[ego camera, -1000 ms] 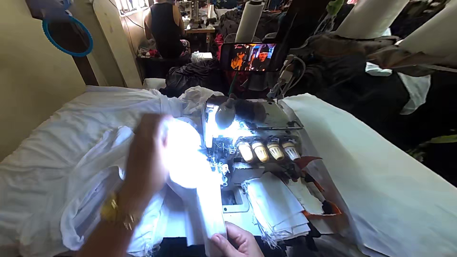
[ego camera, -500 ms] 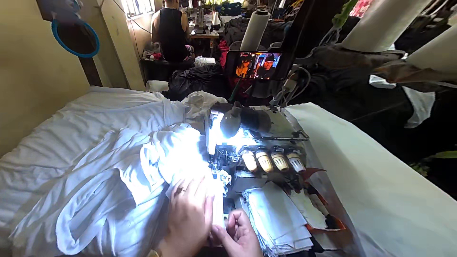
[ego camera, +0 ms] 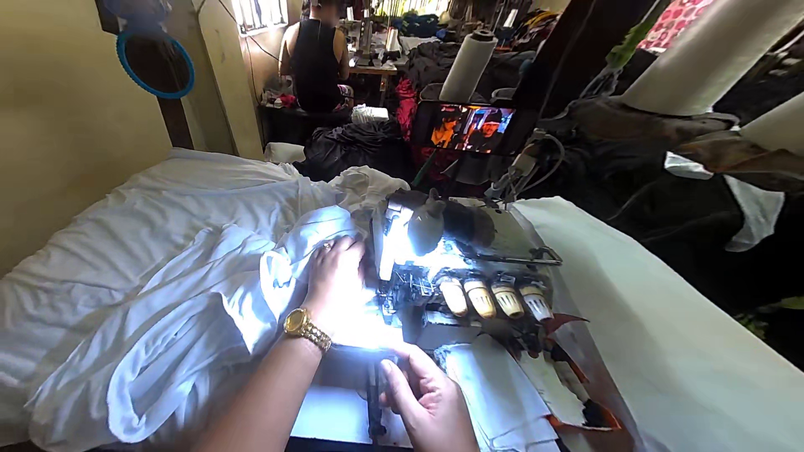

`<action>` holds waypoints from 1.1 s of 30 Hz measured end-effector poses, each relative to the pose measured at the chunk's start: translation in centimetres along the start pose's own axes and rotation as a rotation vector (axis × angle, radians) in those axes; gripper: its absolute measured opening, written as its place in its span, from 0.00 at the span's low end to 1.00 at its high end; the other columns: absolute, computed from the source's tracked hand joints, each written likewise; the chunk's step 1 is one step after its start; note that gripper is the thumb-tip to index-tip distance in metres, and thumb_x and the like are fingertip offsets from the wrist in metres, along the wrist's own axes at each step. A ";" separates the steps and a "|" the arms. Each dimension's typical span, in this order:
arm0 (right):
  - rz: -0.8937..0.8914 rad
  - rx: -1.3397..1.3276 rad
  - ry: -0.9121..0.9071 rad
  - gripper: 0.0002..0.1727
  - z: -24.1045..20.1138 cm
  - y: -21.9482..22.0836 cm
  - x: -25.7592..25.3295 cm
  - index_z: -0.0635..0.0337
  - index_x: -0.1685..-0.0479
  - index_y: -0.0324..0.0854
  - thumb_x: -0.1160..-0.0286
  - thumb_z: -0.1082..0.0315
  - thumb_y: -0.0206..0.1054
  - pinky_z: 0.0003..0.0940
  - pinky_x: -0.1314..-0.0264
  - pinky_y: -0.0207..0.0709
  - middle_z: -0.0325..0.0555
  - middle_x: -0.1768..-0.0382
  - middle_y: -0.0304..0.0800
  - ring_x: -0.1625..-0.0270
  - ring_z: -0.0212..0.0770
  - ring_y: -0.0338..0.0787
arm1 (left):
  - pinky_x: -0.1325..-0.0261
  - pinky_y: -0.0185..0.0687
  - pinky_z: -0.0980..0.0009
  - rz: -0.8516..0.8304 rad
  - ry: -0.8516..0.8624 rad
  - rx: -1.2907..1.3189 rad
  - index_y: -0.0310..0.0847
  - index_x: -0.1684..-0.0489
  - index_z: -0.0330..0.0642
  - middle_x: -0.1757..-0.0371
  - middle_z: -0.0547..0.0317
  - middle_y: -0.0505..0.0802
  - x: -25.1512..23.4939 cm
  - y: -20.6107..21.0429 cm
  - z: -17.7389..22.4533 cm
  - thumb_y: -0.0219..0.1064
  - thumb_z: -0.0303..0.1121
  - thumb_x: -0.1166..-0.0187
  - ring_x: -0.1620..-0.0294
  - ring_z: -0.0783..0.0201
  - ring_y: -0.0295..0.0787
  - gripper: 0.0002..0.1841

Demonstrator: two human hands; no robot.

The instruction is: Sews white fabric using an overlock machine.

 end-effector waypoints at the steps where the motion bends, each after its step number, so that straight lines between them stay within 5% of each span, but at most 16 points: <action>1: -0.005 -0.002 -0.001 0.12 0.0 -0.1 0.0 0.67 0.44 0.87 0.21 0.75 0.64 0.25 0.71 0.87 0.39 0.73 0.92 0.76 0.27 0.89 | 0.36 0.81 0.47 0.088 -0.004 0.081 0.91 0.50 0.41 0.49 0.51 0.92 0.6 -0.5 -0.5 0.66 0.31 0.18 0.44 0.51 0.89 0.09; 5: 0.037 0.010 -0.083 0.10 -1.1 -1.1 -0.9 0.66 0.48 0.87 0.21 0.74 0.65 0.21 0.70 0.85 0.37 0.71 0.92 0.74 0.24 0.88 | 0.47 0.87 0.72 0.464 -0.108 0.513 0.87 0.51 0.37 0.56 0.57 0.91 5.9 -3.3 -3.0 0.67 0.29 0.18 0.54 0.70 0.89 0.07; 9: 0.056 0.058 -0.240 0.17 -2.1 -0.4 -1.5 0.64 0.36 0.87 0.21 0.71 0.65 0.21 0.56 0.89 0.46 0.41 0.92 0.56 0.26 0.93 | 0.53 0.86 0.83 0.568 -0.095 0.752 0.85 0.58 0.32 0.62 0.61 0.90 12.5 -4.1 -0.4 0.68 0.26 0.22 0.60 0.79 0.88 0.05; 11: 0.004 0.071 -0.298 0.18 -1.9 0.4 -1.3 0.66 0.35 0.86 0.19 0.70 0.64 0.24 0.42 0.88 0.52 0.35 0.90 0.45 0.30 0.93 | 0.47 0.86 0.81 0.522 -0.054 0.826 0.86 0.60 0.35 0.59 0.62 0.90 14.5 -3.5 1.2 0.70 0.28 0.22 0.54 0.78 0.87 0.05; 13: 0.005 0.117 -0.280 0.11 -1.3 0.1 -0.8 0.65 0.51 0.91 0.21 0.72 0.64 0.22 0.51 0.87 0.49 0.52 0.92 0.56 0.29 0.91 | 0.40 0.82 0.79 0.473 0.025 0.721 0.87 0.61 0.41 0.58 0.63 0.90 15.0 -3.3 2.0 0.71 0.37 0.20 0.49 0.76 0.86 0.08; 15: 0.003 0.222 -0.233 0.10 -0.5 -1.0 -0.3 0.62 0.58 0.92 0.21 0.72 0.63 0.24 0.57 0.87 0.48 0.58 0.89 0.61 0.31 0.90 | 0.33 0.76 0.70 0.404 0.122 0.461 0.89 0.61 0.48 0.56 0.63 0.91 14.2 -3.5 2.7 0.66 0.47 0.16 0.45 0.71 0.85 0.13; 18: 0.050 0.349 -0.282 0.09 -0.4 -2.6 0.4 0.62 0.55 0.92 0.24 0.74 0.65 0.26 0.54 0.86 0.53 0.53 0.89 0.56 0.35 0.90 | 0.41 0.81 0.62 0.256 0.290 0.303 0.92 0.62 0.50 0.60 0.62 0.94 12.7 -3.6 4.5 0.65 0.45 0.16 0.53 0.66 0.90 0.13; 20: 0.021 0.308 -0.389 0.12 -1.1 -2.4 0.8 0.67 0.48 0.90 0.23 0.76 0.65 0.27 0.40 0.86 0.59 0.40 0.89 0.42 0.38 0.92 | 0.51 0.87 0.66 0.176 0.366 0.349 0.91 0.62 0.46 0.59 0.56 0.93 12.9 -4.1 6.3 0.67 0.39 0.18 0.57 0.63 0.91 0.10; 22: -0.076 0.240 -0.459 0.11 -1.7 -1.1 1.1 0.69 0.49 0.90 0.21 0.75 0.64 0.33 0.27 0.82 0.60 0.37 0.89 0.31 0.42 0.89 | 0.53 0.88 0.68 0.140 0.355 0.405 0.89 0.63 0.42 0.58 0.51 0.92 13.6 -4.7 7.1 0.68 0.35 0.21 0.57 0.62 0.91 0.07; 25: -0.182 0.267 -0.483 0.08 -1.4 0.7 1.4 0.68 0.58 0.90 0.24 0.74 0.67 0.42 0.38 0.85 0.57 0.55 0.94 0.47 0.48 0.94 | 0.45 0.84 0.63 0.154 0.301 0.348 0.91 0.61 0.43 0.56 0.54 0.94 13.7 -4.3 5.5 0.64 0.44 0.16 0.51 0.60 0.90 0.15; 27: -0.225 0.331 -0.457 0.07 -0.7 1.2 1.4 0.66 0.62 0.90 0.23 0.73 0.67 0.42 0.44 0.87 0.54 0.61 0.93 0.53 0.47 0.94 | 0.33 0.82 0.54 0.173 0.245 0.183 0.94 0.52 0.47 0.49 0.59 0.96 13.0 -2.9 3.1 0.52 0.53 0.11 0.42 0.60 0.92 0.25; 30: -0.218 0.446 -0.350 0.08 0.4 0.0 0.8 0.66 0.61 0.91 0.25 0.75 0.65 0.46 0.44 0.87 0.55 0.60 0.93 0.52 0.50 0.94 | 0.25 0.77 0.45 0.104 0.121 0.013 0.94 0.46 0.49 0.32 0.60 0.93 11.2 -1.3 -0.2 0.50 0.48 0.14 0.26 0.55 0.85 0.24; 33: -0.132 0.579 -0.290 0.10 1.8 -2.4 -0.2 0.65 0.59 0.92 0.21 0.69 0.65 0.50 0.42 0.86 0.55 0.58 0.94 0.50 0.53 0.94 | 0.27 0.74 0.41 0.043 0.005 -0.002 0.89 0.32 0.56 0.23 0.64 0.86 9.1 -1.5 -2.0 0.58 0.41 0.22 0.23 0.55 0.82 0.22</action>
Point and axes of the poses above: each hand's wrist, its own x-axis away from the middle knuckle, its own y-axis out of the palm, z = x × y, the point moved 9 cm from there along -x, towards the middle knuckle
